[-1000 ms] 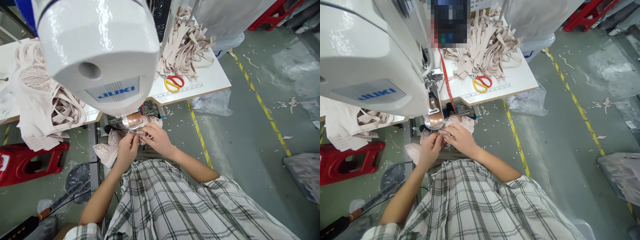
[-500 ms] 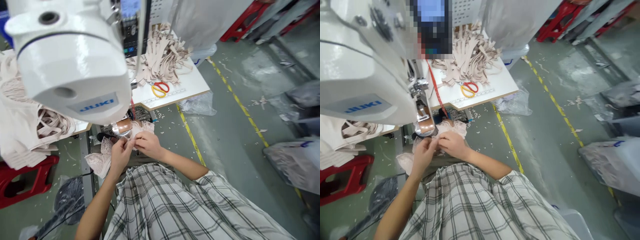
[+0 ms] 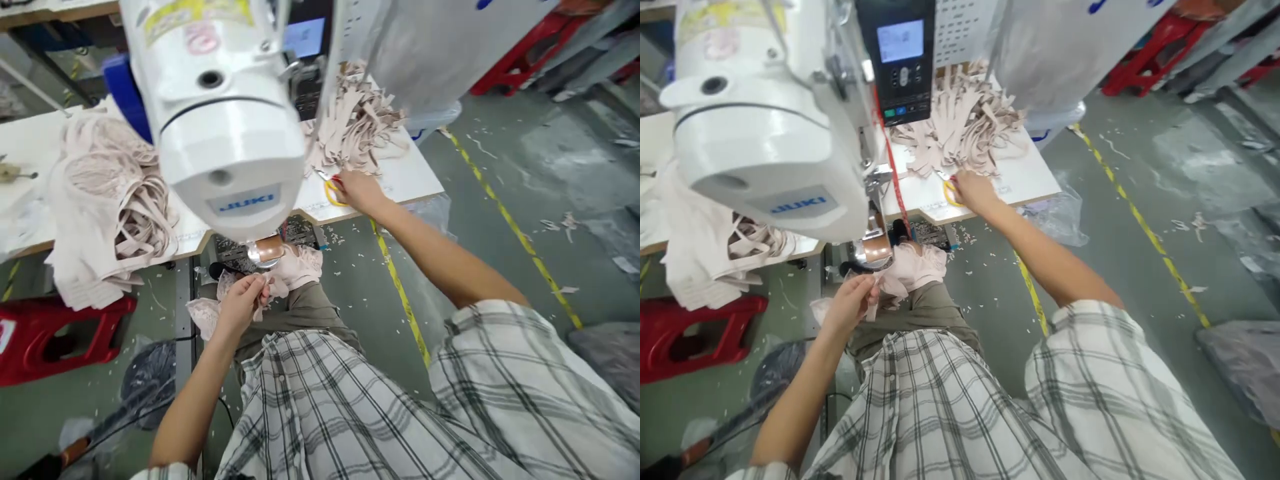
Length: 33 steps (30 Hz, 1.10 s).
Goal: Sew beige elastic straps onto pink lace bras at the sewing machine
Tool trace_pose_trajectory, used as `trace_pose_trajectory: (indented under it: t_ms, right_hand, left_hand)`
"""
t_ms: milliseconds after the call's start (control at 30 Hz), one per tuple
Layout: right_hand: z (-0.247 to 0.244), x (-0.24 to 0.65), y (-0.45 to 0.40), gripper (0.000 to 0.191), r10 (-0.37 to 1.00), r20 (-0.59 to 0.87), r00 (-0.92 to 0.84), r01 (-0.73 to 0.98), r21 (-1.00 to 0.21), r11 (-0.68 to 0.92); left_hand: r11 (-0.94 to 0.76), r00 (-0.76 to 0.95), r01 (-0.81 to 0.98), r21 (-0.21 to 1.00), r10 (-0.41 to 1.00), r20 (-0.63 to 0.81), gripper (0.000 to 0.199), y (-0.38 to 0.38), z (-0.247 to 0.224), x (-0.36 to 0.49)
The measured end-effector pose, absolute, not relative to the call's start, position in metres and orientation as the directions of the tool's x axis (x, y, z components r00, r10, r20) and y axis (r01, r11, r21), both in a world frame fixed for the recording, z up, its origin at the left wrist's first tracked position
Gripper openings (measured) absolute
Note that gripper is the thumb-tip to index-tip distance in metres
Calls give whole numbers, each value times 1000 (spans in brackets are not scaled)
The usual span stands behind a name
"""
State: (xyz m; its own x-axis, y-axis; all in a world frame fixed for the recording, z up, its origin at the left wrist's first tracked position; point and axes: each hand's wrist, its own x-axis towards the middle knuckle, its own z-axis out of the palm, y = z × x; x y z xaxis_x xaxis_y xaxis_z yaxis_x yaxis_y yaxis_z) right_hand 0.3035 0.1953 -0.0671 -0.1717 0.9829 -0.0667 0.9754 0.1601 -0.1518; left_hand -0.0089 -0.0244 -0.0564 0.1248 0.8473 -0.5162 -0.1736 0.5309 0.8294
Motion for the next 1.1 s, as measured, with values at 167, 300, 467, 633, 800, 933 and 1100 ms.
trace_pose_trajectory:
  t_ms: [167, 300, 467, 633, 800, 933, 1100]
  right_hand:
    - [-52, 311, 75, 33, 966, -68, -248, 921, -325, 214]
    - [-35, 289, -12, 35, 876, -66, -477, 766, -519, 378]
    - [-35, 249, -29, 31, 828, 42, -560, 673, -559, 484]
    - [-43, 238, -15, 29, 783, 6, -623, 646, -560, 519]
    - [-41, 249, -21, 25, 815, -94, -572, 660, -642, 390]
    - [-40, 253, -28, 33, 858, -87, -507, 632, -714, 301]
    - [-43, 239, -29, 42, 831, -96, -548, 602, -736, 311]
  left_hand:
    - [565, 140, -358, 743, 820, -556, 32, -25, -52, -17]
    - [551, 157, -435, 712, 825, -543, 29, -23, -54, -14]
    - [547, 166, -389, 742, 833, -527, 29, -25, -59, -8]
    - [521, 137, -259, 813, 853, -503, 26, -30, -61, -10]
    - [510, 141, -269, 817, 860, -491, 16, -32, -60, -18]
    - [501, 136, -339, 796, 863, -486, 26, -33, -59, -24]
    - [477, 52, -341, 810, 870, -490, 32, -34, -60, -24]
